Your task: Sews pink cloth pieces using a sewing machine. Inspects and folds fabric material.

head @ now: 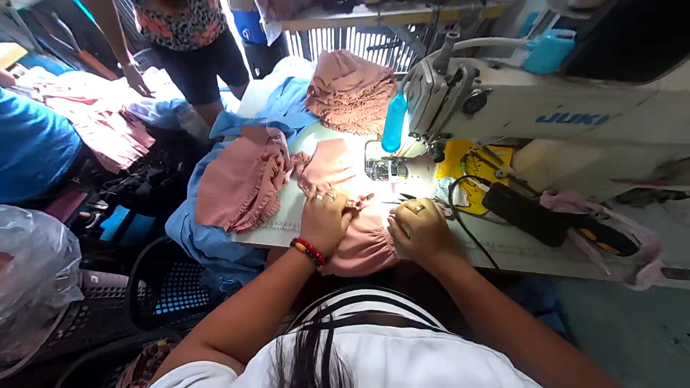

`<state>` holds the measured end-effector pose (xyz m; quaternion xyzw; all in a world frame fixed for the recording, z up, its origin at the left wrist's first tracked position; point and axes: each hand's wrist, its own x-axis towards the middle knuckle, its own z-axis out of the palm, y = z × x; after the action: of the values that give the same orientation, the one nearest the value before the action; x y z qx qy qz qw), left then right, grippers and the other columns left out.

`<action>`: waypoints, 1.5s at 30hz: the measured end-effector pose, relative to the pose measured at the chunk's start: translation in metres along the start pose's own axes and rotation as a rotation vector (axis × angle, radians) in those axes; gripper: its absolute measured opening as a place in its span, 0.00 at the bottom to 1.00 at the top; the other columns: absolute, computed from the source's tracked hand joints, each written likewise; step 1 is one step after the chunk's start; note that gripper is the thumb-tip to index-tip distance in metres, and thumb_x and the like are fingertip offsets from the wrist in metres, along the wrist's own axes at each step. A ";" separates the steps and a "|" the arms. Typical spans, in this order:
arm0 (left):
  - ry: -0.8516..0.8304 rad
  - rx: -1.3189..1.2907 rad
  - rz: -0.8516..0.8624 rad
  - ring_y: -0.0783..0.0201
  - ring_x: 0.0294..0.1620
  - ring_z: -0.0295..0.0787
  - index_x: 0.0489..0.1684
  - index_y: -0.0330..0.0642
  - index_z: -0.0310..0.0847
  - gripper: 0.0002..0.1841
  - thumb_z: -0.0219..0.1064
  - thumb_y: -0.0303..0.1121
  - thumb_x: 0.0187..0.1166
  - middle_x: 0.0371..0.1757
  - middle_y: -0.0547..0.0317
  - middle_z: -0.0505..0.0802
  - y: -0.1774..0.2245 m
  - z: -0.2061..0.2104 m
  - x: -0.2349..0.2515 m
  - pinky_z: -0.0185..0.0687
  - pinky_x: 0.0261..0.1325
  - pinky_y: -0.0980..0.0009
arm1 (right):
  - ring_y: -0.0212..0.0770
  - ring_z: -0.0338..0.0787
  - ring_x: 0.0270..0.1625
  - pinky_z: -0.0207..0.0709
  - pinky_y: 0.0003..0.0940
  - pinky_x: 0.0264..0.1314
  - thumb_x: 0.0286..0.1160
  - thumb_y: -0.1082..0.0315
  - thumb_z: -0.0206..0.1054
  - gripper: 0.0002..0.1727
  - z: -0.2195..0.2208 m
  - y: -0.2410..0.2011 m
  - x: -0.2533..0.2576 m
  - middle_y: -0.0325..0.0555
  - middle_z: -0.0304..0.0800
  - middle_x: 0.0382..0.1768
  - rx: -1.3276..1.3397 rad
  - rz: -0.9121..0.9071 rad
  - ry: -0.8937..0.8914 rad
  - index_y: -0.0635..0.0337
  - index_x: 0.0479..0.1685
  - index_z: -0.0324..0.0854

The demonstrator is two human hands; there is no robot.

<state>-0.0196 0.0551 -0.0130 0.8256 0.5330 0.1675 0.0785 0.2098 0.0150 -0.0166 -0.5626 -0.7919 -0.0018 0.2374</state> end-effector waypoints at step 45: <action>0.265 -0.038 -0.441 0.38 0.66 0.86 0.60 0.36 0.88 0.13 0.63 0.29 0.85 0.61 0.39 0.91 -0.122 -0.076 -0.061 0.76 0.71 0.39 | 0.71 0.92 0.54 0.82 0.66 0.58 0.85 0.68 0.56 0.18 -0.026 0.013 -0.024 0.68 0.93 0.49 -0.097 0.123 0.194 0.68 0.58 0.90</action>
<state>-0.1747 0.0471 0.0084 0.6588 0.7024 0.2632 0.0582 0.2369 -0.0089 -0.0057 -0.6181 -0.7282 -0.0800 0.2851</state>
